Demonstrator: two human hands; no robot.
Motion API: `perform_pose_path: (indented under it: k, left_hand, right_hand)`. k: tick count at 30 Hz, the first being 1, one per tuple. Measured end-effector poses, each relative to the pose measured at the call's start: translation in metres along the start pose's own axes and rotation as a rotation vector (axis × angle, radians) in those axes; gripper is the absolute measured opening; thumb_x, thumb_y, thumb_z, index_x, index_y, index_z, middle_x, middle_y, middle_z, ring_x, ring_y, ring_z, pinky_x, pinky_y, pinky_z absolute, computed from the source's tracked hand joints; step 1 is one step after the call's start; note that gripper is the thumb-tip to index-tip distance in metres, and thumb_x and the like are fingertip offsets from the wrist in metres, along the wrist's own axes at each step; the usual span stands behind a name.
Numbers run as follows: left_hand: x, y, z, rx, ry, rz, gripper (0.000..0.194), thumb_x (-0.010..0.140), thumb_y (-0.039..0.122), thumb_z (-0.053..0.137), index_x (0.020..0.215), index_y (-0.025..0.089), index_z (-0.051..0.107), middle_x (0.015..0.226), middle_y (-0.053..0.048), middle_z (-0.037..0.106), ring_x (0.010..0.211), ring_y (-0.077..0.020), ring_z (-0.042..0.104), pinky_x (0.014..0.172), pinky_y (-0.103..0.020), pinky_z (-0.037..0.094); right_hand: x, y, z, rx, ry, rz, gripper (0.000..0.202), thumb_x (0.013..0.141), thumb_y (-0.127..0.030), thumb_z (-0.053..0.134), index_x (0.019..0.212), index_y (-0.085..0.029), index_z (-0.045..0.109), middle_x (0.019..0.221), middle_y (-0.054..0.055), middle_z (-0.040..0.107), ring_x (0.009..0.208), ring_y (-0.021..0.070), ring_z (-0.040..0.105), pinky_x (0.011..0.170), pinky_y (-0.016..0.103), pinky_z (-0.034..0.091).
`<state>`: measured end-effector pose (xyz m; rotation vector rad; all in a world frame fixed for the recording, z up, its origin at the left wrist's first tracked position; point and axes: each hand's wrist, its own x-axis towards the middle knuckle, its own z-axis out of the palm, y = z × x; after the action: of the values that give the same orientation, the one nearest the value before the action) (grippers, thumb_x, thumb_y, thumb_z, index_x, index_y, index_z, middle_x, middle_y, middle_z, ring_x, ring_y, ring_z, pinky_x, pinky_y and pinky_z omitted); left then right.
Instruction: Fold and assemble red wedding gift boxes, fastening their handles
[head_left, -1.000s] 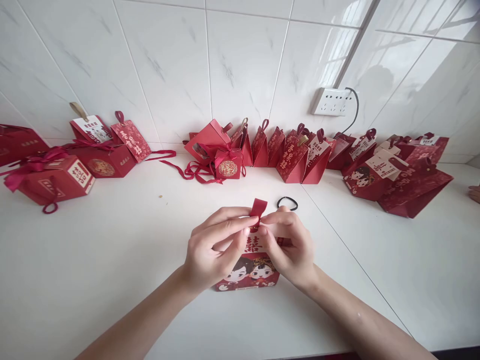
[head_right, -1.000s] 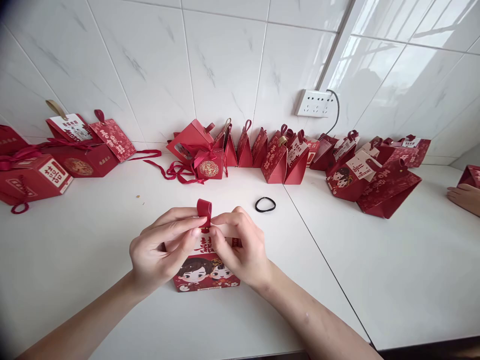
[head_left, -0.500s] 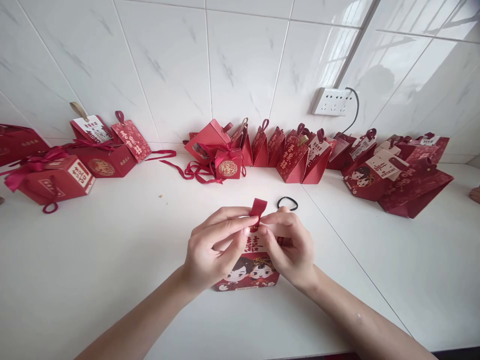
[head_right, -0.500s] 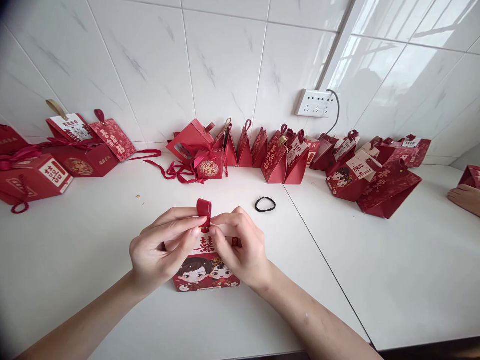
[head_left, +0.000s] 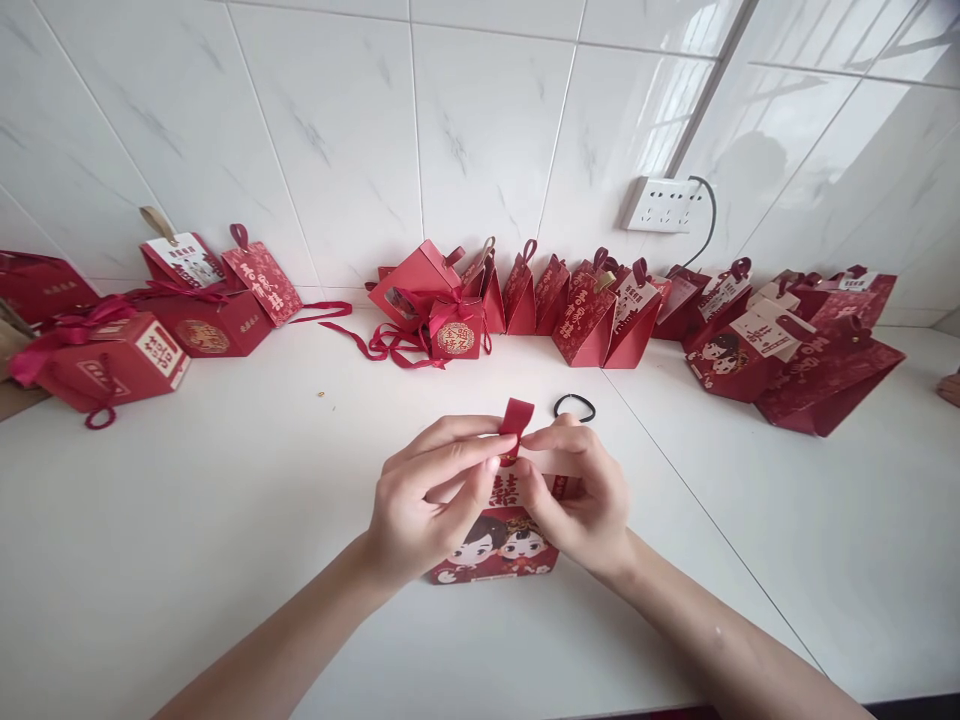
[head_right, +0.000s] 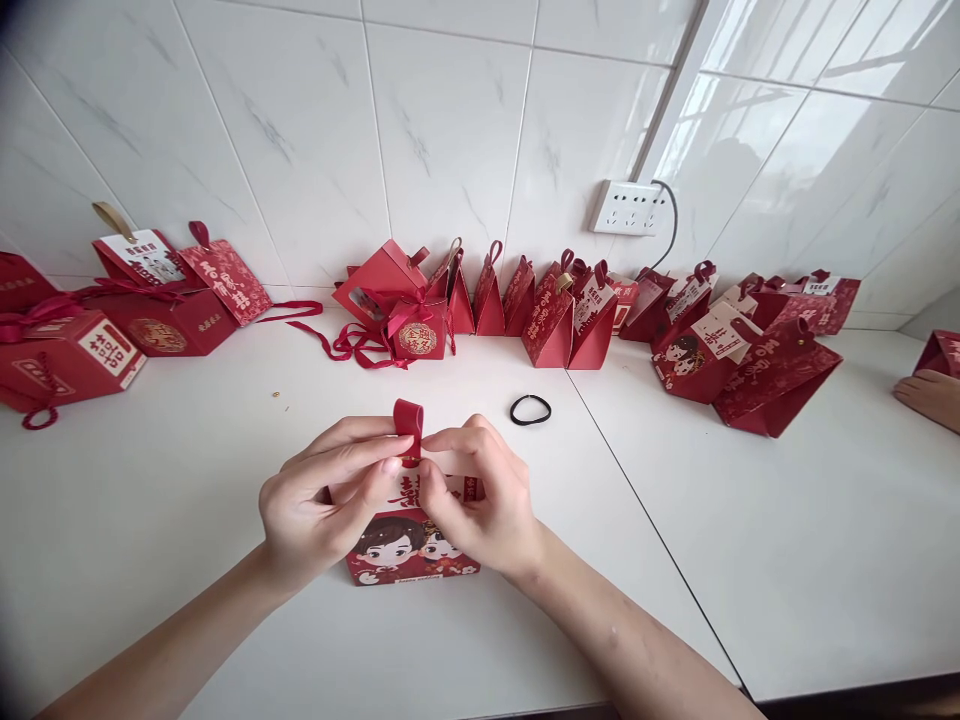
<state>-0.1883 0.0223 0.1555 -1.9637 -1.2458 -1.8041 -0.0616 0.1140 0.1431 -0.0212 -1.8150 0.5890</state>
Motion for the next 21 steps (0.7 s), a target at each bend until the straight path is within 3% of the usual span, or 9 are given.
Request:
perform_pose_path:
  k: [15, 21]
  left_hand:
    - [0.0003, 0.0016, 0.0009, 0.015, 0.023, -0.018, 0.035, 0.084, 0.000, 0.058, 0.109, 0.022, 0.070, 0.102, -0.005, 0.072, 0.086, -0.0127, 0.071, 0.069, -0.018, 0.062]
    - [-0.0003, 0.0011, 0.0012, 0.010, 0.018, -0.028, 0.035, 0.084, 0.000, 0.058, 0.109, 0.021, 0.070, 0.101, -0.005, 0.072, 0.083, -0.0123, 0.071, 0.066, -0.017, 0.061]
  right_hand:
    - [-0.0025, 0.0008, 0.0003, 0.021, -0.002, 0.074, 0.014, 0.089, -0.009, 0.054, 0.094, -0.022, 0.054, 0.072, -0.001, 0.061, 0.054, 0.0107, 0.050, 0.048, 0.025, 0.042]
    - [-0.0009, -0.0004, -0.0002, 0.019, 0.007, 0.021, 0.016, 0.087, -0.007, 0.054, 0.094, -0.021, 0.054, 0.071, -0.001, 0.060, 0.056, 0.0112, 0.048, 0.051, 0.026, 0.043]
